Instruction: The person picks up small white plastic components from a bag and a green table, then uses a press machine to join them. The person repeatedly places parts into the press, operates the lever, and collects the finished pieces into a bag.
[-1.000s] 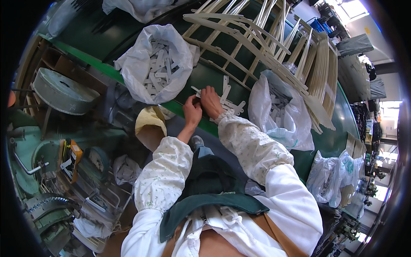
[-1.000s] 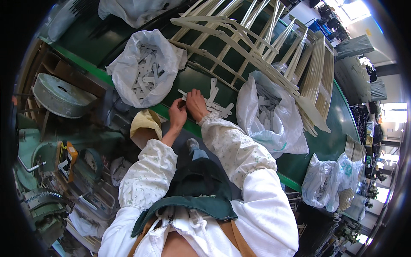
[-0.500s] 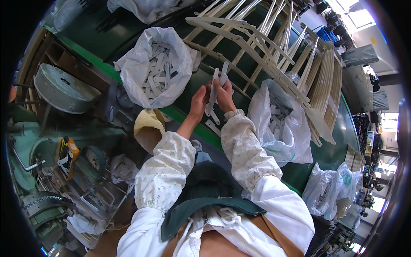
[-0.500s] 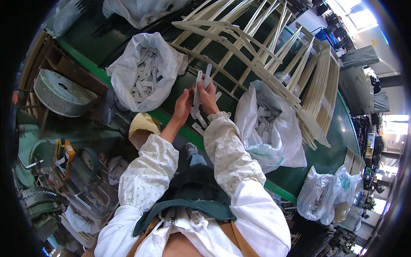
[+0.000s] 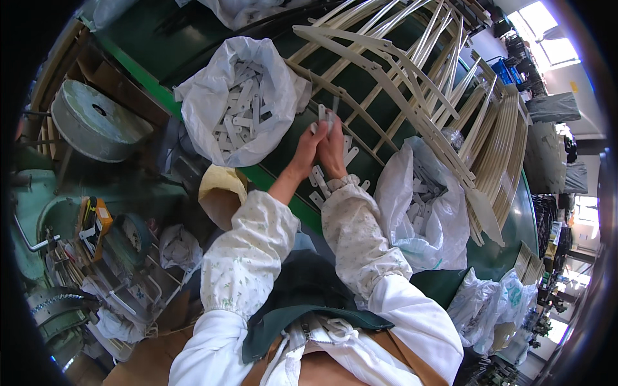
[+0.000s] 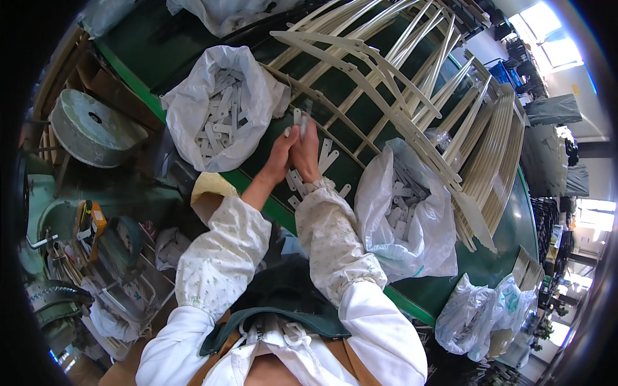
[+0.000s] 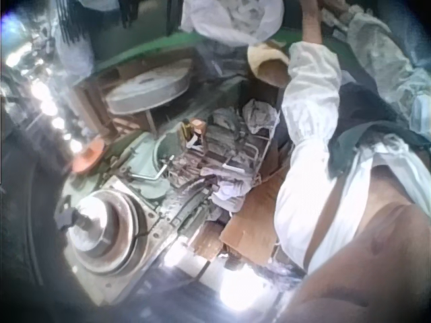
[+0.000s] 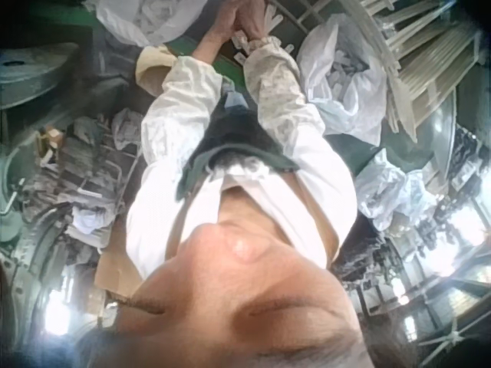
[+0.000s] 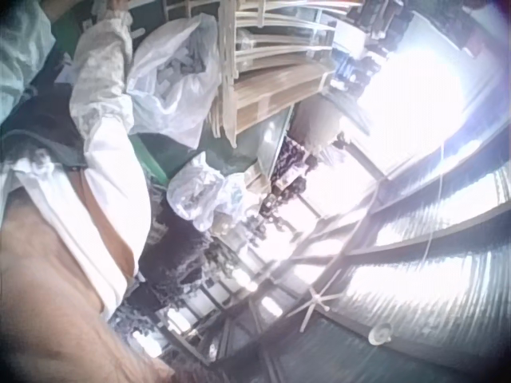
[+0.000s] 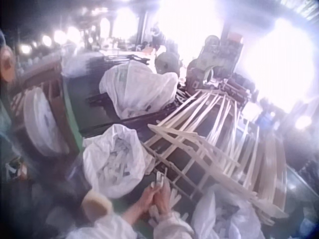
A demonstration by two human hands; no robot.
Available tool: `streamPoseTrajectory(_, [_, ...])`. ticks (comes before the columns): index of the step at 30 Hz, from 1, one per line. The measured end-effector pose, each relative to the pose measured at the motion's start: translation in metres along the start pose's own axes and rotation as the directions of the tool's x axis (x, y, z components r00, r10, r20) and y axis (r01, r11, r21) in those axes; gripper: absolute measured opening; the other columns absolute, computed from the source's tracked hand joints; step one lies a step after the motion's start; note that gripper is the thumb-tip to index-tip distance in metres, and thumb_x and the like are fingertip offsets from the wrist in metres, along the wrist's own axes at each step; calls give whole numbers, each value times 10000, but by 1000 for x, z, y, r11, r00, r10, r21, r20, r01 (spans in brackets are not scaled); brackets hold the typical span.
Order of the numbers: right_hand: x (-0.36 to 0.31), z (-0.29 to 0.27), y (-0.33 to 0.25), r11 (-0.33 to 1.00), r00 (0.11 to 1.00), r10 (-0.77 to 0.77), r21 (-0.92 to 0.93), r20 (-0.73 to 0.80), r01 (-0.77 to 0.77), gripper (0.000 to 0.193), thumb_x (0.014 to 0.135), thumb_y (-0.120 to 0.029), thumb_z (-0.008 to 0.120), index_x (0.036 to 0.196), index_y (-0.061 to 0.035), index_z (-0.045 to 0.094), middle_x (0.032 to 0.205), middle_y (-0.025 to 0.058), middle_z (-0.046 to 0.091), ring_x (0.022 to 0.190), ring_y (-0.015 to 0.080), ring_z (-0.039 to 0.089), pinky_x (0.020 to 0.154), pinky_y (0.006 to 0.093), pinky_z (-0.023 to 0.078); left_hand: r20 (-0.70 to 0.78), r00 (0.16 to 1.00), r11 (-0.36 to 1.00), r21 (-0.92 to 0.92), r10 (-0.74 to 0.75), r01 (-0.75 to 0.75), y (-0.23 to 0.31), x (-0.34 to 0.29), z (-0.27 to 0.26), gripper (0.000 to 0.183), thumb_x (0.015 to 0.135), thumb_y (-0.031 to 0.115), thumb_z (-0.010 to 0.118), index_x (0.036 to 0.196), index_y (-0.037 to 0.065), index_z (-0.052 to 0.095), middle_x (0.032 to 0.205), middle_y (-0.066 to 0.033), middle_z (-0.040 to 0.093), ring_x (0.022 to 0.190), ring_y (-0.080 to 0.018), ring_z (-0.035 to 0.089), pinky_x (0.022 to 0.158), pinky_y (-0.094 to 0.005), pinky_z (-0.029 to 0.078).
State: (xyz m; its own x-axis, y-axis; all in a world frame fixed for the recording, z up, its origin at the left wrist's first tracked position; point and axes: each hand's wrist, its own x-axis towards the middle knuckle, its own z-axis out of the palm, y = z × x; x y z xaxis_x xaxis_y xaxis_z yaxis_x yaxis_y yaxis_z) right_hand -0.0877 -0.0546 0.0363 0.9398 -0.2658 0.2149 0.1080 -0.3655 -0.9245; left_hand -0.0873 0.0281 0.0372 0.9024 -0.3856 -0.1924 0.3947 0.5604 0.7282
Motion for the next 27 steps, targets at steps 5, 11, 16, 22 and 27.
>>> streamPoseTrajectory(5, [4, -9, -10, 918, 946, -246, -261, 213, 297, 484, 846, -48, 518, 1316, 1, 415, 1262, 216, 437, 1196, 366, 407, 1043, 416, 292, 180, 969, 928, -301, -169, 218, 13, 21, 1, 537, 936, 473, 496, 1258, 44, 479, 1195, -120, 563, 1177, -268, 512, 1002, -459, 413])
streamPoseTrajectory(11, [-3, -31, -17, 953, 907, -121, -207, 404, 219, 575, 748, -9, 522, 1317, -5, 441, 1432, 206, 357, 1387, 347, 223, 1145, 410, 70, 115, 987, 872, -466, -109, 150, -9, 22, 4, 502, 959, 456, 440, 1223, 32, 491, 1178, -136, 567, 1132, -289, 529, 996, -455, 418])
streamPoseTrajectory(16, [-30, -76, -76, 923, 937, -350, -178, -22, 340, 448, 769, -3, 485, 1212, 23, 548, 1341, 217, 475, 1316, 354, 370, 1102, 402, 228, -60, 998, 647, -762, -21, -32, -5, 22, 4, 282, 947, 323, 533, 983, 47, 581, 968, -111, 639, 958, -269, 610, 970, -438, 450])
streamPoseTrajectory(22, [-64, -43, -50, 637, 922, 377, 699, 86, -325, 646, 992, -498, 320, 1446, -43, 255, 1432, 87, 359, 1303, 223, 358, 1092, 338, 251, 85, 991, 749, -649, -100, 131, 9, -29, 47, 161, 933, 241, 570, 941, 80, 561, 748, -25, 558, 719, -160, 566, 735, -332, 483])
streamPoseTrajectory(27, [-59, -86, -105, 851, 900, 175, 399, 400, -342, 427, 989, -316, 447, 1281, -12, 512, 1188, 79, 583, 988, 121, 551, 851, 264, 432, 166, 944, 942, -134, -284, 307, 63, -116, 33, 162, 945, 234, 553, 901, 79, 528, 658, 8, 456, 499, -84, 404, 506, -256, 383])
